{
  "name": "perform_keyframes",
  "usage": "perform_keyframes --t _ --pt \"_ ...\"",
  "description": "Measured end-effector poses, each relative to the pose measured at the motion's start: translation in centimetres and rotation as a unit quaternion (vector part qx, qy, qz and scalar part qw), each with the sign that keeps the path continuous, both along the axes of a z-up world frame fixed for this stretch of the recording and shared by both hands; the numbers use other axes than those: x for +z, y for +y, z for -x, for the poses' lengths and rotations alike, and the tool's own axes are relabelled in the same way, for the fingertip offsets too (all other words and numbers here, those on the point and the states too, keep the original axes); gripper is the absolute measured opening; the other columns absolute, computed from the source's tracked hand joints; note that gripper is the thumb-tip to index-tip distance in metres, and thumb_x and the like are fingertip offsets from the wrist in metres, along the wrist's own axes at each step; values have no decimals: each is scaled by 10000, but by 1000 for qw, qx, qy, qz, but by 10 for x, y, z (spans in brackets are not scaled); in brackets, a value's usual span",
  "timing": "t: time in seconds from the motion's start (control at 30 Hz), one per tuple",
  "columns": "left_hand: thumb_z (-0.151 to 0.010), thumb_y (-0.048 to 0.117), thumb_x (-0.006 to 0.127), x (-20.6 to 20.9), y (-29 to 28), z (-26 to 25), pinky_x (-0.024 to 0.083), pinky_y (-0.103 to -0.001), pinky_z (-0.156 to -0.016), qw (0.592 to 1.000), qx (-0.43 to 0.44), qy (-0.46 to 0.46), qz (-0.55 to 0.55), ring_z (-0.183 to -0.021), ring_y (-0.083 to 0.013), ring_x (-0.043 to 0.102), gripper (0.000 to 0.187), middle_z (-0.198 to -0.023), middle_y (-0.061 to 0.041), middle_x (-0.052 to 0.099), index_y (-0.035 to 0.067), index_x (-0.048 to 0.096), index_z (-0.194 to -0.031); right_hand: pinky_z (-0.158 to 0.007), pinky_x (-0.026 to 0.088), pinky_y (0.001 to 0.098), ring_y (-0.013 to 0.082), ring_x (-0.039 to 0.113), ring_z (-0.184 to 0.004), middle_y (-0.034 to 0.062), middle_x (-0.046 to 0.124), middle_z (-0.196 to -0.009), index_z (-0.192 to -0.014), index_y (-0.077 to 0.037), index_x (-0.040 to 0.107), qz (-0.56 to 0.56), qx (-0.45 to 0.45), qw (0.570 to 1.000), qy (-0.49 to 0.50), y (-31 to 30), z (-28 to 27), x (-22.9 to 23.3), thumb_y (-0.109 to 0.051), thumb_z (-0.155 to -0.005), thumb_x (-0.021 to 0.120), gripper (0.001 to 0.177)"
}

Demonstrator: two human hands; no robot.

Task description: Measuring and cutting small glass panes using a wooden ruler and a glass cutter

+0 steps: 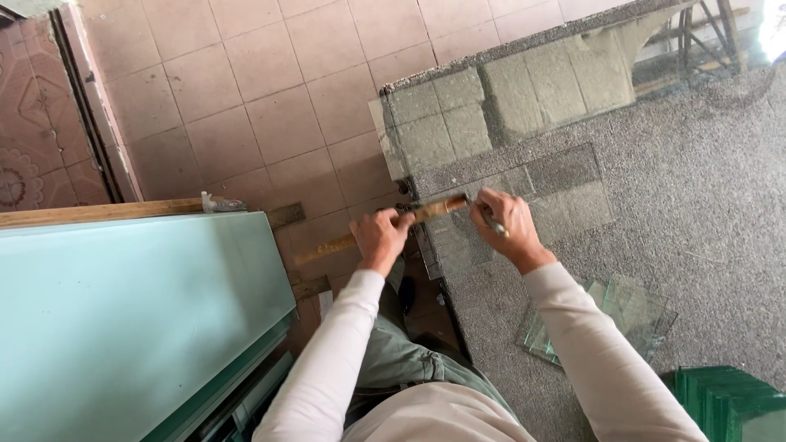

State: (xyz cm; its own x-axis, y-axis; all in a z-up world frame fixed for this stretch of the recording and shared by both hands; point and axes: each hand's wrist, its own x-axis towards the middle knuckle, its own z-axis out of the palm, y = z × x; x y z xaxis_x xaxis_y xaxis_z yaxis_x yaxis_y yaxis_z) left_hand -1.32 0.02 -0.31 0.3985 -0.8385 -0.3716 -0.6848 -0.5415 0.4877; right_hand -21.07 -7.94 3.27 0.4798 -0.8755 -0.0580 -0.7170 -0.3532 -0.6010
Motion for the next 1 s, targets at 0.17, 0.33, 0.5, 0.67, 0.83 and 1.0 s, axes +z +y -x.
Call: perform_keyframes --t 0.17,0.33,0.5,0.67,0.83,1.0 --pt "-702 646 453 7 64 42 369 -450 -770 999 -26 -32 -19 -715 -268 578 475 -619 -72 595 194 587 -645 -436 423 297 213 510 -418 53 493 -472 -600 -105 506 -49 -7 998 -33 68 45 13 -80 -721 536 127" --pt "-703 589 509 3 99 63 380 -414 -732 996 -38 11 -75 -708 -257 578 400 -603 -42 585 203 562 -616 -472 446 354 291 551 -503 97 521 -548 -677 -102 499 -59 -32 998 -3 105 65 27 -117 -702 559 67" --pt "-589 601 570 51 74 39 408 -400 -766 972 -73 149 -167 -877 -326 583 528 -815 -132 635 122 607 -807 -545 426 429 360 550 -597 162 529 -588 -681 -93 507 -91 -108 990 2 102 62 40 -146 -704 535 64" --pt "-532 477 713 -5 46 33 469 -378 -705 968 86 216 -91 -839 -300 605 533 -771 -117 642 84 604 -875 -630 441 420 352 565 -673 172 596 -710 -685 -70 550 -153 -199 963 -101 121 74 56 -112 -726 418 144" --pt "-586 391 687 -50 20 40 461 -253 -640 929 229 290 -15 -703 -164 630 234 -604 9 638 205 645 -722 -615 415 325 225 528 -577 106 552 -482 -771 -97 629 -257 -318 905 -114 138 81 56 -116 -693 357 284" --pt "-555 387 642 -51 46 -9 462 -256 -556 958 189 207 -66 -614 -199 607 187 -589 -13 638 225 678 -639 -486 483 358 248 576 -473 189 595 -564 -731 -76 655 -285 -330 894 -107 138 81 65 -68 -703 354 303"
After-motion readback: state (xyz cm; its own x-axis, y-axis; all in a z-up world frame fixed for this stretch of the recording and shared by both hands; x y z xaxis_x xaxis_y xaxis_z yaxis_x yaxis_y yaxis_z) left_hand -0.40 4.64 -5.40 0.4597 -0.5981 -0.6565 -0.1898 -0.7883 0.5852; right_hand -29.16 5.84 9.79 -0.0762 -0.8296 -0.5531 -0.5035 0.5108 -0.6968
